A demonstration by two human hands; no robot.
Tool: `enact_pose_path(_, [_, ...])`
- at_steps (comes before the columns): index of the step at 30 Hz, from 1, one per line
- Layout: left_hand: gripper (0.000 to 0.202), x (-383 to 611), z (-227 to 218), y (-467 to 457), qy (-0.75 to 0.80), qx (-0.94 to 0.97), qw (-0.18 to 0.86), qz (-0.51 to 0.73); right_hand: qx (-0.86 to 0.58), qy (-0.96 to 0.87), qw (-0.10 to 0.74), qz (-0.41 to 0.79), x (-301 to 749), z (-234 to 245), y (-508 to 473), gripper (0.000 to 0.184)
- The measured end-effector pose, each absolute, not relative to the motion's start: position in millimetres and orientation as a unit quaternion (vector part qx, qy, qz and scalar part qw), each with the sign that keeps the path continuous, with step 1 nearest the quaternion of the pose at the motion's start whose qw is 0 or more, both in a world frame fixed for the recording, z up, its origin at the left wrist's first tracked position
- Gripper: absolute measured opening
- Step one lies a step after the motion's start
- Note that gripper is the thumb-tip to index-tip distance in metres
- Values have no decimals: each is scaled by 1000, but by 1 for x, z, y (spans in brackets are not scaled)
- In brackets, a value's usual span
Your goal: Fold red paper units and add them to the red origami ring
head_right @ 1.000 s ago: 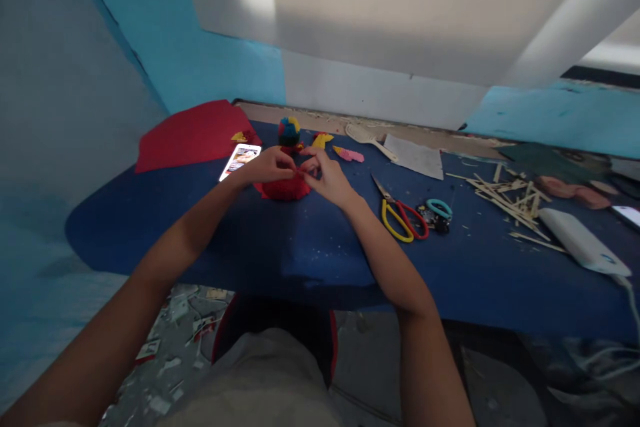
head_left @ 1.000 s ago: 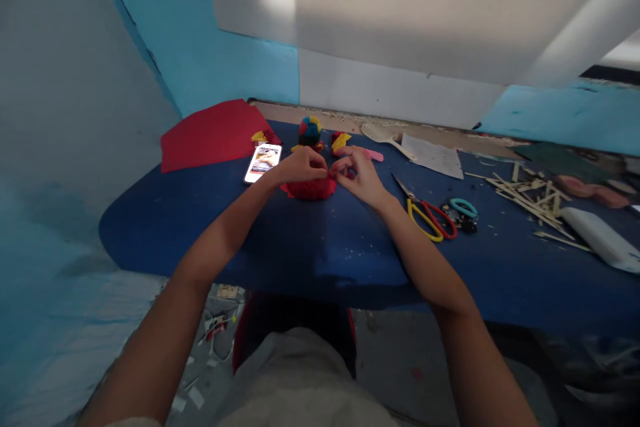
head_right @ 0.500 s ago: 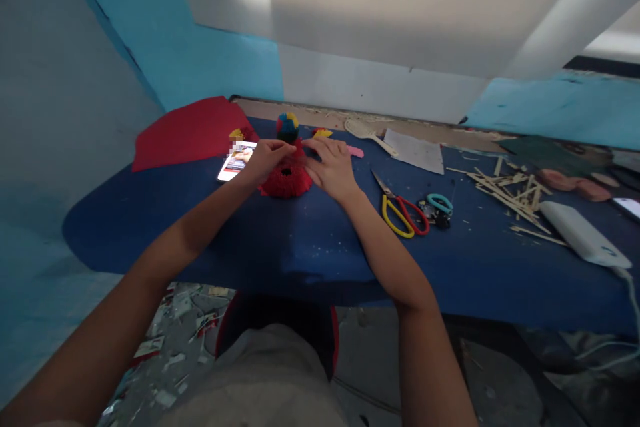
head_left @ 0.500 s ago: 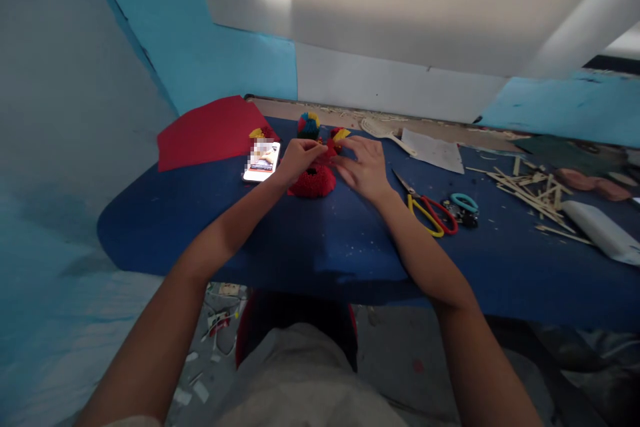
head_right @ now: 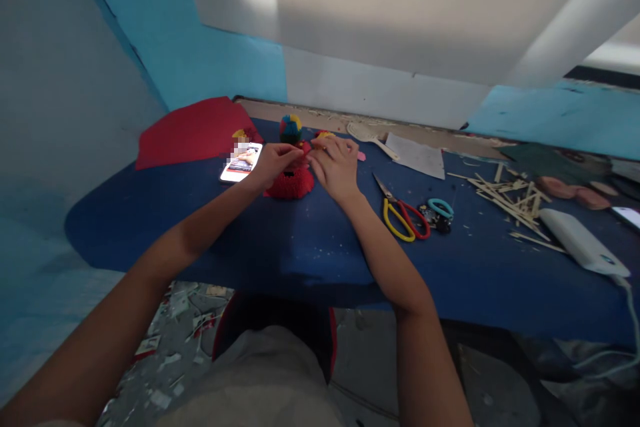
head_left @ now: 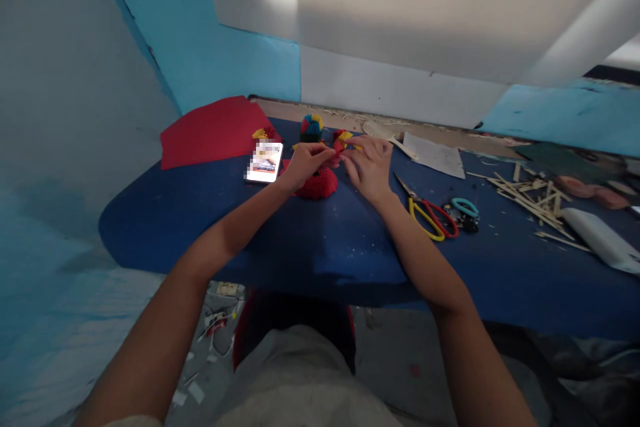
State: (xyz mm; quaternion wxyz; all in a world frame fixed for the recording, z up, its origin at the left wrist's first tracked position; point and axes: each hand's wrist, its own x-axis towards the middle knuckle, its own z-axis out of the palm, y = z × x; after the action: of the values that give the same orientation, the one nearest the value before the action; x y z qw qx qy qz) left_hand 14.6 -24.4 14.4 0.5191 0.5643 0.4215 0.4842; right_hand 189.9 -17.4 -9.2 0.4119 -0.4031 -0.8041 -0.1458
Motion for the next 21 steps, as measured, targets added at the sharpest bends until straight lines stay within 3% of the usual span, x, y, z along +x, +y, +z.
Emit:
enact_pose_path(7, [13,22,15,-30,413,596,482,493,-481,-739,457,-120,176,-19,-17,33])
enact_pose_path(15, [23,12,13,-22,451,773,160,417,-498,-715,476,-118,169,-23,-17,34])
enact_pose_path(21, [24,14,10,-16,426,802,126,399,-469,-675,568,27,163,-29,-9,41])
